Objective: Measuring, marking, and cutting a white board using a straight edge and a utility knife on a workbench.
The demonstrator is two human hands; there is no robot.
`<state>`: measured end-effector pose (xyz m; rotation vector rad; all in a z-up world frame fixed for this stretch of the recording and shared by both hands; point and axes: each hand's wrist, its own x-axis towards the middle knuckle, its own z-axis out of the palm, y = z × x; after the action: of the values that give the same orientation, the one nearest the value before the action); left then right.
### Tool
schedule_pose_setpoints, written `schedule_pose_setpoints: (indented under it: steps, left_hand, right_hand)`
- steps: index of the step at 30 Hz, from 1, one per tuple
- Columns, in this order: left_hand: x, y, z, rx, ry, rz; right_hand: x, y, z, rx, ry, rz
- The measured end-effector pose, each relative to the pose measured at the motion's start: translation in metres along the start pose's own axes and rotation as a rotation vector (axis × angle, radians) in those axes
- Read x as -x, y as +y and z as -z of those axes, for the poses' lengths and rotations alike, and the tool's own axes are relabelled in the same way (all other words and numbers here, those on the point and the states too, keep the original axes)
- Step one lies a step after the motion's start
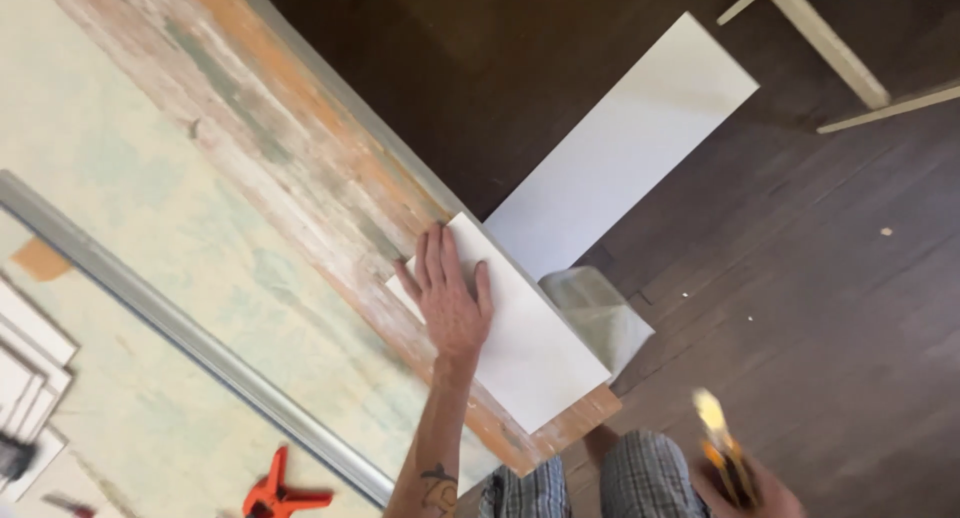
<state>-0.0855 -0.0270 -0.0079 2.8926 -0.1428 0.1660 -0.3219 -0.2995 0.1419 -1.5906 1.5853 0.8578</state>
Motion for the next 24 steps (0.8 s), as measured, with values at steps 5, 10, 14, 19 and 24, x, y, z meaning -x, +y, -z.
schedule_pose_setpoints:
  steps: [5,10,14,19,24]
  left_hand:
    - [0.0,0.007,0.011,0.029,0.062,0.002]
    - [0.01,0.011,0.043,0.4,0.07,0.2]
    - [0.073,0.037,0.07,0.528,0.148,0.524]
    - [0.107,0.068,0.094,1.435,0.173,1.525]
    - [0.103,0.081,0.166,1.45,0.279,1.556]
  right_hand:
    - [-0.07,-0.089,-0.093,0.29,-0.123,0.482]
    - [-0.069,-0.144,-0.12,0.249,-0.146,0.658]
    - [-0.009,-0.148,-0.086,0.246,-0.166,0.637]
    - [0.078,-0.127,-0.061,0.109,-0.355,0.648]
    - [0.123,-0.089,-0.055,0.124,-0.278,0.76]
